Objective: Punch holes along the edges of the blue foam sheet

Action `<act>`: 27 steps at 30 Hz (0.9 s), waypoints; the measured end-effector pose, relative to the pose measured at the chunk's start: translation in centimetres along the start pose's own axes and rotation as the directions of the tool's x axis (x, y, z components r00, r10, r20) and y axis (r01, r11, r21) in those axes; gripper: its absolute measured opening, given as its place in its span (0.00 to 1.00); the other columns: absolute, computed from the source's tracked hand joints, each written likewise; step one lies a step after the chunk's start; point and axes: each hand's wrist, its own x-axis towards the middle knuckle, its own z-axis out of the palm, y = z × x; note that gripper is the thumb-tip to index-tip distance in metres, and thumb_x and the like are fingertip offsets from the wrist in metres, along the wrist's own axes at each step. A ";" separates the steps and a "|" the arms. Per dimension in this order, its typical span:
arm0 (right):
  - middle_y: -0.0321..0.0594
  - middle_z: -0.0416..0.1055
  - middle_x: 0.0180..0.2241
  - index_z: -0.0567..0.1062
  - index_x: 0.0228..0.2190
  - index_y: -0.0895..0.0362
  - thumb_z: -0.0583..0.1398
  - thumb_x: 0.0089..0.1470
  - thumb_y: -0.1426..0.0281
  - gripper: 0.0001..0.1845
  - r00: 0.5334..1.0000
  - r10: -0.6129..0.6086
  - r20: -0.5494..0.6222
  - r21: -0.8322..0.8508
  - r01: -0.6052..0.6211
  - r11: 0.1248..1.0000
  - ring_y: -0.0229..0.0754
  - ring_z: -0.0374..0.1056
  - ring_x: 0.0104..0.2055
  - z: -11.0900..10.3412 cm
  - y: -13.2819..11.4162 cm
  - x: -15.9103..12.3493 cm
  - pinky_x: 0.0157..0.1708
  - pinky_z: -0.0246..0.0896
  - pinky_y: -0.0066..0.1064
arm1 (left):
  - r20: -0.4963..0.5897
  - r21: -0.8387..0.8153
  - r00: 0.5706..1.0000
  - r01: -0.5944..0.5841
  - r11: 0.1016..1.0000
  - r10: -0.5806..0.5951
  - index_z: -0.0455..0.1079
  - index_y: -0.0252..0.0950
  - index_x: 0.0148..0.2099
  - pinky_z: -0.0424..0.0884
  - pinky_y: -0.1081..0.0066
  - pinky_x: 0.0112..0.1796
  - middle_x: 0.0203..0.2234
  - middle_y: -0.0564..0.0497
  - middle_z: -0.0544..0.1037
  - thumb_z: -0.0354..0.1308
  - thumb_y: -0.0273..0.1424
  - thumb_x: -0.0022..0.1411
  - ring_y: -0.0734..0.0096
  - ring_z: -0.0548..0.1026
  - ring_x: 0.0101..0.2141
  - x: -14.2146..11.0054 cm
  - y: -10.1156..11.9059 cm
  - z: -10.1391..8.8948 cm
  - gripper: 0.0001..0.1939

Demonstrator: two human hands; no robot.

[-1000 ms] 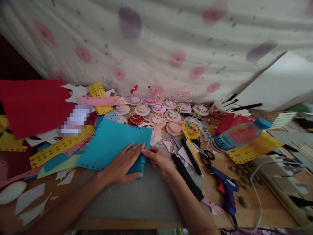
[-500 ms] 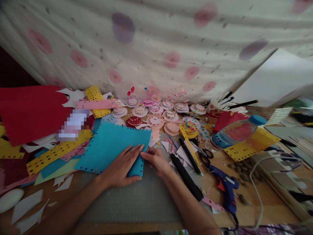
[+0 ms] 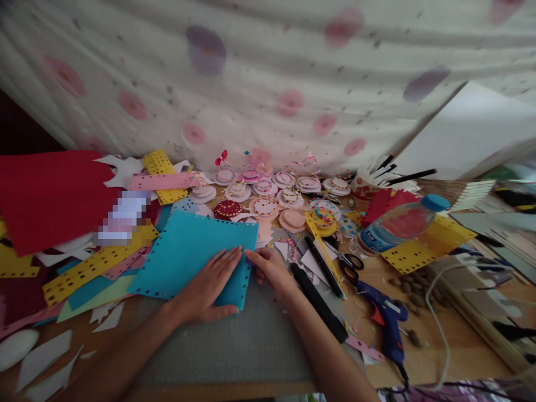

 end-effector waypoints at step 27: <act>0.23 0.51 0.13 0.69 0.24 0.56 0.67 0.43 0.55 0.19 0.998 -0.055 0.022 0.101 0.052 0.994 0.29 0.44 0.14 -0.5 -0.1 0.0 0.15 0.52 0.23 | 0.013 -0.086 0.999 -0.051 0.995 0.053 0.26 0.35 0.71 0.45 0.53 0.64 0.69 0.40 0.41 0.51 0.53 0.62 0.52 0.43 0.67 -0.2 0.0 -0.2 0.50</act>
